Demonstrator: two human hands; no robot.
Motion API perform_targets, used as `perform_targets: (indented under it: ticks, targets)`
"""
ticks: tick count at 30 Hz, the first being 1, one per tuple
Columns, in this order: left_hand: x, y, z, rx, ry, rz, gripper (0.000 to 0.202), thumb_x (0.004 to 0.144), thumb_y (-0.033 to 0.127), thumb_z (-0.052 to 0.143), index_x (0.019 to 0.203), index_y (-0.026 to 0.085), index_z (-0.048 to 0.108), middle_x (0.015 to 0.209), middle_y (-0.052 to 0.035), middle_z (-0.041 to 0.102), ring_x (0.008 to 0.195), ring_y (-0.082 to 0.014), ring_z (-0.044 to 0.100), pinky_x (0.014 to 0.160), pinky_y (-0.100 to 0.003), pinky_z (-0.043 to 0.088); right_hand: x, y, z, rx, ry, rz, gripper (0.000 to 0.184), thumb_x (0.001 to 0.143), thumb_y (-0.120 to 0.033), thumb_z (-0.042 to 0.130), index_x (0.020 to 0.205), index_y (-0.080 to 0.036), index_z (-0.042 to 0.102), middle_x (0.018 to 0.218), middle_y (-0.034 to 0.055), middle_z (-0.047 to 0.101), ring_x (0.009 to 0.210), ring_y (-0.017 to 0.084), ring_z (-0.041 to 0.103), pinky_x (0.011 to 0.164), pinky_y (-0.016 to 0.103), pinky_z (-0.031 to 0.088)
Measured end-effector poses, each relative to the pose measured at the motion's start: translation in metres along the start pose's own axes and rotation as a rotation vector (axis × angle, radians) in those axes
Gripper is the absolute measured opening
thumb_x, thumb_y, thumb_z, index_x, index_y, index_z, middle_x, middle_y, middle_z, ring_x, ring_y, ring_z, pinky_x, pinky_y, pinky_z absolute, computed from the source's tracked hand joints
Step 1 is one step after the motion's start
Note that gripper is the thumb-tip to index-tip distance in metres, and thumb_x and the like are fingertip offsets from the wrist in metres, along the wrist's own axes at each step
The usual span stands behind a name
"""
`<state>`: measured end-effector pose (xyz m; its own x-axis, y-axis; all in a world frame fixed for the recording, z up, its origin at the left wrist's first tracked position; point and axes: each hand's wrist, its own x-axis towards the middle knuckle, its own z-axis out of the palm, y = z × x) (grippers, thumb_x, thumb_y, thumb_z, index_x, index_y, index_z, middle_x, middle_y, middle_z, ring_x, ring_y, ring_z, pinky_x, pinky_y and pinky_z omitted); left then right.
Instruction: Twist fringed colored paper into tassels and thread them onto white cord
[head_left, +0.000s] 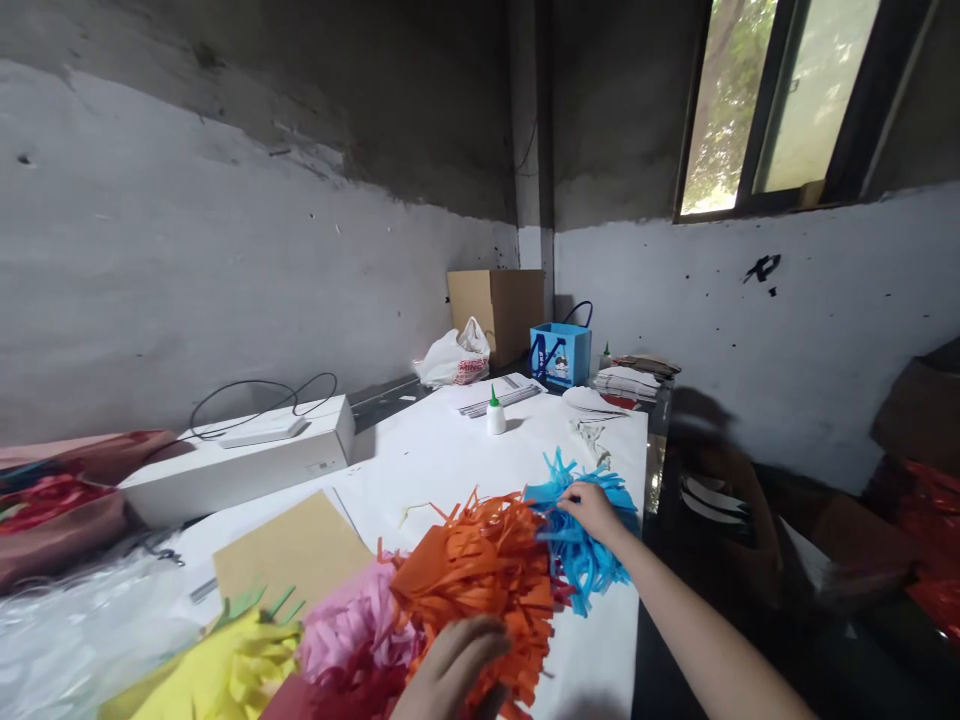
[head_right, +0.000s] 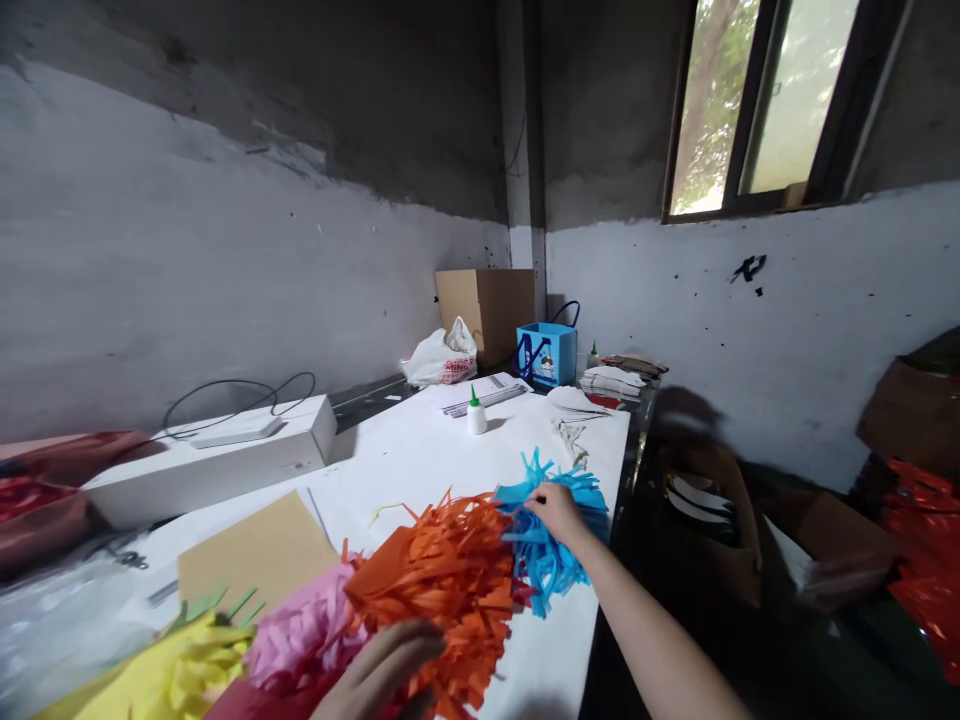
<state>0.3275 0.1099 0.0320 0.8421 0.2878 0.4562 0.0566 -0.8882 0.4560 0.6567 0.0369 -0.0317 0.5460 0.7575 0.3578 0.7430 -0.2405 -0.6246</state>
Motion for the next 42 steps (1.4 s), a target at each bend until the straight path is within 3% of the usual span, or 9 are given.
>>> perform_targets:
  ticks: [4,8,10,12,19,22,25,36,42]
  targets:
    - [0.077,-0.003,0.036,0.040,-0.244,0.111,0.037,0.084,0.022,0.070,0.119,0.032,0.066,0.140,-0.0025,0.060,0.132,-0.0258,0.050,0.115,-0.046,0.035,-0.008,-0.004,0.004,0.058,0.044,-0.013,0.021,0.097,-0.035,0.063,0.102,-0.014,0.066,0.101,0.0039,0.068,0.089,0.017,0.067,0.083,0.038,0.056]
    - [0.116,-0.032,0.065,0.099,-0.240,-0.090,0.017,0.088,0.018,0.057,0.091,0.020,0.074,0.105,-0.0124,0.074,0.105,-0.0302,0.065,0.098,-0.046,0.044,-0.012,-0.005,0.001,0.125,0.084,-0.024,0.024,0.095,-0.036,0.065,0.085,-0.014,0.067,0.084,0.0009,0.069,0.081,0.016,0.067,0.080,0.036,0.055]
    - [0.119,-0.047,0.076,0.096,-0.203,-0.193,0.023,0.090,0.021,0.052,0.078,0.017,0.072,0.088,-0.0132,0.074,0.091,-0.0293,0.068,0.087,-0.042,0.047,-0.015,-0.006,-0.001,0.165,0.107,-0.032,0.026,0.093,-0.035,0.066,0.076,-0.015,0.067,0.079,0.0014,0.070,0.079,0.017,0.068,0.079,0.034,0.054]
    - [0.121,-0.055,0.086,0.065,-0.148,-0.265,0.023,0.091,0.028,0.053,0.082,0.018,0.072,0.091,-0.0124,0.074,0.092,-0.0280,0.067,0.083,-0.037,0.047,-0.017,-0.008,-0.002,0.198,0.127,-0.038,0.026,0.091,-0.033,0.065,0.072,-0.017,0.069,0.078,0.0028,0.071,0.079,0.019,0.068,0.077,0.033,0.053]
    - [0.135,-0.046,0.123,-0.068,0.031,-0.483,0.023,0.092,0.034,0.052,0.086,0.019,0.069,0.083,-0.0059,0.075,0.083,-0.0224,0.069,0.070,-0.028,0.042,-0.027,-0.009,-0.007,0.182,0.148,-0.045,0.021,0.089,-0.028,0.065,0.071,-0.019,0.070,0.076,0.0030,0.072,0.077,0.021,0.068,0.075,0.032,0.052]
    - [0.133,-0.046,0.129,-0.122,0.053,-0.507,0.024,0.092,0.033,0.052,0.081,0.020,0.068,0.076,-0.0028,0.074,0.078,-0.0208,0.069,0.068,-0.027,0.041,-0.027,-0.008,-0.018,0.122,0.173,-0.047,0.012,0.088,-0.024,0.063,0.085,-0.019,0.073,0.089,0.0059,0.073,0.087,0.023,0.068,0.082,0.036,0.052]
    - [0.130,-0.049,0.132,-0.154,0.081,-0.503,0.024,0.092,0.032,0.051,0.079,0.020,0.068,0.075,-0.0020,0.073,0.077,-0.0202,0.069,0.069,-0.026,0.041,-0.022,-0.013,-0.028,0.061,0.189,-0.087,0.021,0.089,-0.021,0.062,0.108,-0.019,0.071,0.111,0.0091,0.070,0.107,0.025,0.064,0.095,0.039,0.048]
    - [0.120,-0.050,0.140,-0.199,0.166,-0.454,0.024,0.089,0.031,0.051,0.076,0.021,0.069,0.074,-0.0029,0.073,0.075,-0.0214,0.067,0.073,-0.030,0.043,0.024,-0.048,-0.016,-0.259,-0.219,-0.296,0.012,0.089,-0.019,0.068,0.079,-0.018,0.072,0.089,0.0032,0.071,0.093,0.019,0.064,0.095,0.038,0.041]
    - [0.120,-0.049,0.140,-0.225,0.186,-0.433,0.026,0.089,0.033,0.050,0.079,0.021,0.071,0.077,-0.0041,0.075,0.077,-0.0224,0.069,0.074,-0.031,0.045,0.033,-0.052,-0.022,-0.387,-0.264,-0.345,0.013,0.097,-0.014,0.055,0.098,-0.017,0.067,0.096,0.0038,0.070,0.091,0.018,0.063,0.090,0.035,0.042]
